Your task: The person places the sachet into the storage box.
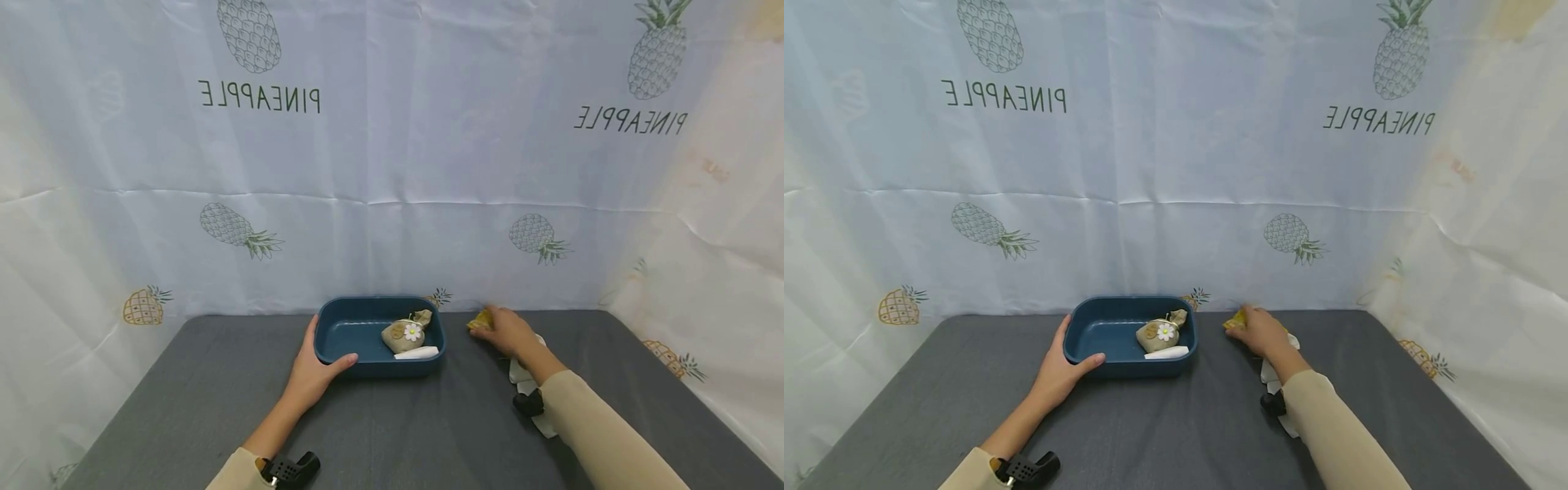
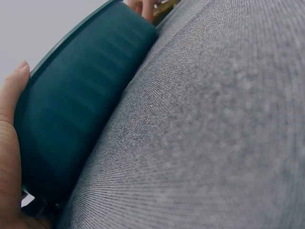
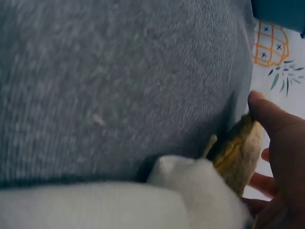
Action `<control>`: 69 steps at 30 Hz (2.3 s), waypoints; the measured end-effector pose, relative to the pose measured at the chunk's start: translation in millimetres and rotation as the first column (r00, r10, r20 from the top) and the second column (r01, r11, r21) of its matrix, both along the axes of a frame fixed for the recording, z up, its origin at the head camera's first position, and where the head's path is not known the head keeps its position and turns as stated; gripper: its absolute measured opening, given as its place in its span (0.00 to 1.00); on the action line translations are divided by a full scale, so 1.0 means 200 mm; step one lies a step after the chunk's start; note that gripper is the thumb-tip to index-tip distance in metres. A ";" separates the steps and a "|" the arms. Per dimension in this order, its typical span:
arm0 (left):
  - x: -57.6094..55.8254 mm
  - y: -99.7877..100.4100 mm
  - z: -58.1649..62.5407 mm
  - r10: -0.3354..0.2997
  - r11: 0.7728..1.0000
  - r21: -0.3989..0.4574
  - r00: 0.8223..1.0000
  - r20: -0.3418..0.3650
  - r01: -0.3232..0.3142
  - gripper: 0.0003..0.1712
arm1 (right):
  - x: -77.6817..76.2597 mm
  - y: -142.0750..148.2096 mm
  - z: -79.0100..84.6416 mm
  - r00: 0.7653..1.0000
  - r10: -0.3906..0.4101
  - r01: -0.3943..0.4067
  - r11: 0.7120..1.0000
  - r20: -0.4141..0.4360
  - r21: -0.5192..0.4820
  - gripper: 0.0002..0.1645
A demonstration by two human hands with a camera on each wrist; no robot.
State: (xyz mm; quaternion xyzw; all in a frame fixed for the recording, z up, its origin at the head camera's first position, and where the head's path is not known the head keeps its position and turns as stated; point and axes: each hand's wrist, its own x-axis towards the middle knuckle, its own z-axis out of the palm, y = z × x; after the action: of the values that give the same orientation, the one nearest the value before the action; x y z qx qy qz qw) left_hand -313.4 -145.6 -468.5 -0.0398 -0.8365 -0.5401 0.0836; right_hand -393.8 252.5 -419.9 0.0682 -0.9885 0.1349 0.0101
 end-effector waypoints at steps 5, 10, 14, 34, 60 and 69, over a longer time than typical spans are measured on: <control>0.00 0.00 0.00 0.006 1.000 0.003 1.000 0.006 -0.006 0.67 | 0.02 -0.08 0.00 0.997 0.068 -0.067 0.998 -0.029 0.013 0.48; 0.01 0.00 0.00 0.002 1.000 0.007 1.000 0.005 -0.002 0.66 | 0.06 -0.14 -0.03 0.992 0.086 -0.089 0.996 -0.090 -0.026 0.49; 0.01 0.01 0.00 -0.001 1.000 0.004 1.000 -0.002 0.001 0.66 | 0.07 -0.16 -0.09 0.989 0.077 -0.085 0.995 -0.126 -0.057 0.46; 0.01 0.00 0.01 0.000 1.000 0.011 1.000 -0.003 0.000 0.66 | 0.10 -0.20 -0.19 0.960 0.038 -0.032 0.999 -0.278 0.028 0.42; 0.00 0.00 0.01 0.002 1.000 0.000 1.000 0.008 -0.002 0.66 | 0.13 -0.22 -0.23 0.933 -0.069 0.031 0.993 -0.353 -0.112 0.29; 0.01 0.01 0.01 0.004 1.000 0.022 1.000 0.000 -0.004 0.67 | 0.15 -0.21 -0.21 0.955 -0.072 0.011 0.978 -0.287 -0.209 0.30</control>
State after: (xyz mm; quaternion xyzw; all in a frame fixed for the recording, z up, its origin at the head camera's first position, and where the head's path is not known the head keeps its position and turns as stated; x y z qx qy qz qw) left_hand -311.3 -144.3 -466.9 -0.0375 -0.8305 -0.5492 0.0852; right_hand -363.8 211.3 -461.4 0.0649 -0.9581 0.2243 0.1662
